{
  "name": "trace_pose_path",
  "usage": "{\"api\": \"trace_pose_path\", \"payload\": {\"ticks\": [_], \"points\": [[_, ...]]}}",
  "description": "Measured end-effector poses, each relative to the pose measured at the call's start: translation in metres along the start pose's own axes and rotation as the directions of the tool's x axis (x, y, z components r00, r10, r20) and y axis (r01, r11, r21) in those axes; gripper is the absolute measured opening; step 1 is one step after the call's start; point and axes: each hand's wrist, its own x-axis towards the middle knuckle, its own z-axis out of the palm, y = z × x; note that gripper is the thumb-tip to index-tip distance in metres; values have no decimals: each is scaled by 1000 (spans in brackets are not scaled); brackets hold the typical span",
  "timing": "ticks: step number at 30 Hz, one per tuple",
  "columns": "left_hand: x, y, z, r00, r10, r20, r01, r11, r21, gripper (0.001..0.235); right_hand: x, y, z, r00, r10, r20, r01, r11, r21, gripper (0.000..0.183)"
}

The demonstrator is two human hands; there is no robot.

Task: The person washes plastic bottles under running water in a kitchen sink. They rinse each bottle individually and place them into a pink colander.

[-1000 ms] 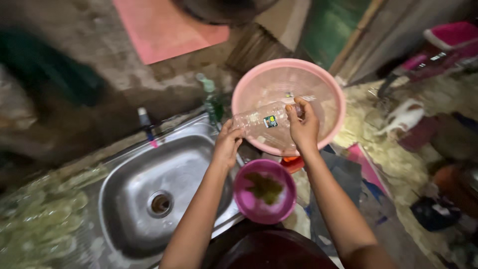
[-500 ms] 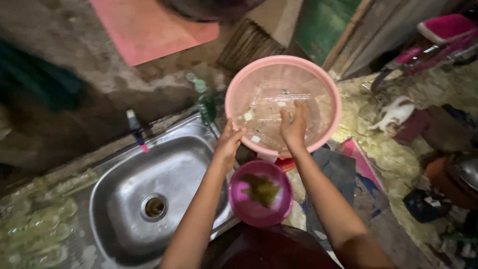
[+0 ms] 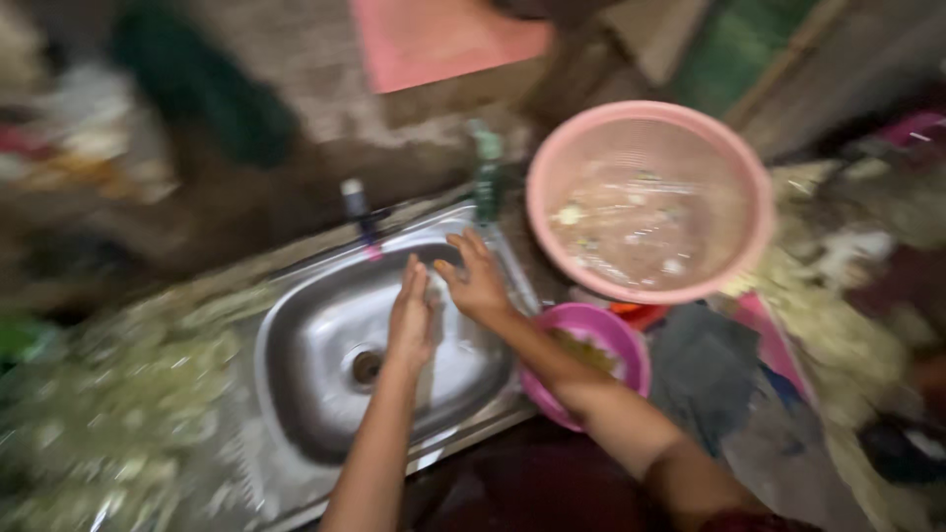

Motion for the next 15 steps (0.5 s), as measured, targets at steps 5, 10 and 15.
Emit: {"api": "trace_pose_path", "payload": {"ticks": [5, 10, 15], "points": [[-2, -15, -68, 987, 131, -91, -132, 991, -5, 73, -19, -23, 71, 988, -101, 115, 93, 993, 72, 52], [-25, -10, -130, 956, 201, -214, -176, 976, 130, 76, -40, -55, 120, 952, -124, 281, 98, 990, 104, 54], [-52, -11, -197, 901, 222, -373, -140, 962, 235, 73, -57, -90, 166, 880, -148, 451, 107, 987, 117, 54]]}}
